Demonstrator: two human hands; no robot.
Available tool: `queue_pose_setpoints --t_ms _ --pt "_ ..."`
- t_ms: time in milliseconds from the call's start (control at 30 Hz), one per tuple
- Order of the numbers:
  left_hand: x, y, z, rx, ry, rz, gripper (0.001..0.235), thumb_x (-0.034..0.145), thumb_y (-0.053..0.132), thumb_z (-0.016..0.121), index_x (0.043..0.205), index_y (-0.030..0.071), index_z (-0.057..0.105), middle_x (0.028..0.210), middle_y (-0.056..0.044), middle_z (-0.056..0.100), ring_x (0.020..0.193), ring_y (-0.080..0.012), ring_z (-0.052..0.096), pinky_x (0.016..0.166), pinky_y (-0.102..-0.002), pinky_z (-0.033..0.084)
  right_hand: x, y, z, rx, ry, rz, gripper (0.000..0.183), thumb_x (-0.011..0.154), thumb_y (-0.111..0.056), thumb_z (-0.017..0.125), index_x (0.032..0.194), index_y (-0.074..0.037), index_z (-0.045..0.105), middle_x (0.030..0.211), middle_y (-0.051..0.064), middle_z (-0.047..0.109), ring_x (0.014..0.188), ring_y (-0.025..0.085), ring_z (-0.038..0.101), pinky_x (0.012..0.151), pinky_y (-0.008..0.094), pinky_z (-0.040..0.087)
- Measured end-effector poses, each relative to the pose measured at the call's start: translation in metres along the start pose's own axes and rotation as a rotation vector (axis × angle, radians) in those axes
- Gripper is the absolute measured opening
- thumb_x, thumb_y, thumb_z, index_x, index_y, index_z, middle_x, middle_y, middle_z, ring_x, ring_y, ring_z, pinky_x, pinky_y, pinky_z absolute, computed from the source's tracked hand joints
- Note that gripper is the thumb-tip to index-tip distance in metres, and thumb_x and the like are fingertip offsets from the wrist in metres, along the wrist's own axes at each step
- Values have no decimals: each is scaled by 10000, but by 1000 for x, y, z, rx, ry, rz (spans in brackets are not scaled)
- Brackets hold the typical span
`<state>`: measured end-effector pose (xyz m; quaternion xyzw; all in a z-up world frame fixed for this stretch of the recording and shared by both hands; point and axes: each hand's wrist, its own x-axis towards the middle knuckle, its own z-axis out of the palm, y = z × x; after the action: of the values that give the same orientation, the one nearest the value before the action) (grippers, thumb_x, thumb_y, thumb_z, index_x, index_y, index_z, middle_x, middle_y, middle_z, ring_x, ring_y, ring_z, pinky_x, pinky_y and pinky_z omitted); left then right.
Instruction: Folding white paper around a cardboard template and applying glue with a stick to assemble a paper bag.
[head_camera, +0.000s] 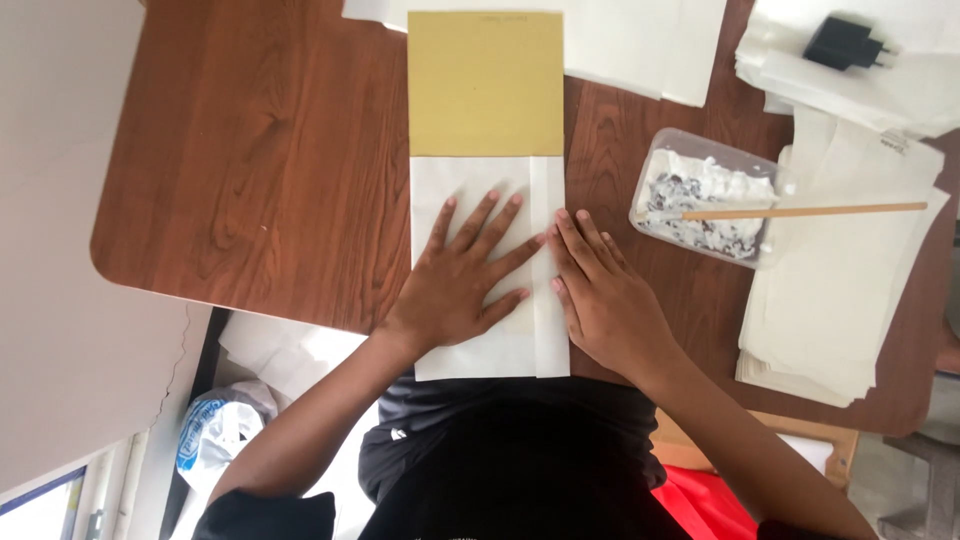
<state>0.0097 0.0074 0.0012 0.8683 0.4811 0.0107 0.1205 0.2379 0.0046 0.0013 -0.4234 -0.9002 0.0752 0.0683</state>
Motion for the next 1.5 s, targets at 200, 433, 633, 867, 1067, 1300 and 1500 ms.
queue_pose_setpoints --t_ms 200,433,633,867,1067,1300,1500 --pt "0 0 2 -23 -24 -13 638 1014 626 293 1600 376 307 1736 -29 129 1597 -280 76 1254 -595 -9 33 4 4 -7 46 46 499 1075 -184 425 1543 -10 448 1652 178 355 1538 380 263 1199 510 319" --pt "-1 0 4 -47 -16 -40 648 1014 630 304 1594 343 314 1732 -14 152 1595 -258 90 1261 -584 -11 43 6 6 34 58 75 511 1082 -184 432 1562 -12 430 1650 179 357 1526 386 283 1194 527 321" --pt "-3 0 8 -16 16 -50 623 1014 590 302 1581 336 352 1735 -6 157 1599 -246 102 1266 -576 2 -8 -11 2 113 9 31 540 1059 -194 386 1580 -54 399 1683 157 303 1551 368 227 1219 525 247" --pt "-3 -1 14 18 72 -34 615 1013 593 324 1563 326 388 1735 -9 166 1600 -239 112 1269 -576 18 -68 -39 13 -7 91 -110 502 1060 -291 368 1508 -100 489 1625 84 432 1535 262 332 1283 415 108" --pt "-7 -4 16 25 386 134 556 1096 467 434 1537 142 528 1680 -164 283 1568 -355 237 1278 -561 117 -93 -47 2 -25 -7 -200 518 1039 -225 385 1507 -16 464 1608 159 433 1510 287 386 1227 440 292" --pt "-7 -3 14 128 388 142 605 1102 494 384 1509 74 540 1691 -150 277 1579 -319 225 1291 -533 92 -86 -47 -18 147 208 -307 360 1033 -313 604 1256 -45 693 1357 92 680 1267 254 636 1173 531 338" --pt "-8 -2 13 73 311 102 745 1084 503 394 1610 -10 268 1708 -118 247 1594 -279 195 1306 -494 54 -50 -47 -17 67 301 -320 443 1039 -452 581 1314 -116 670 1459 58 600 1368 298 533 1163 699 251"
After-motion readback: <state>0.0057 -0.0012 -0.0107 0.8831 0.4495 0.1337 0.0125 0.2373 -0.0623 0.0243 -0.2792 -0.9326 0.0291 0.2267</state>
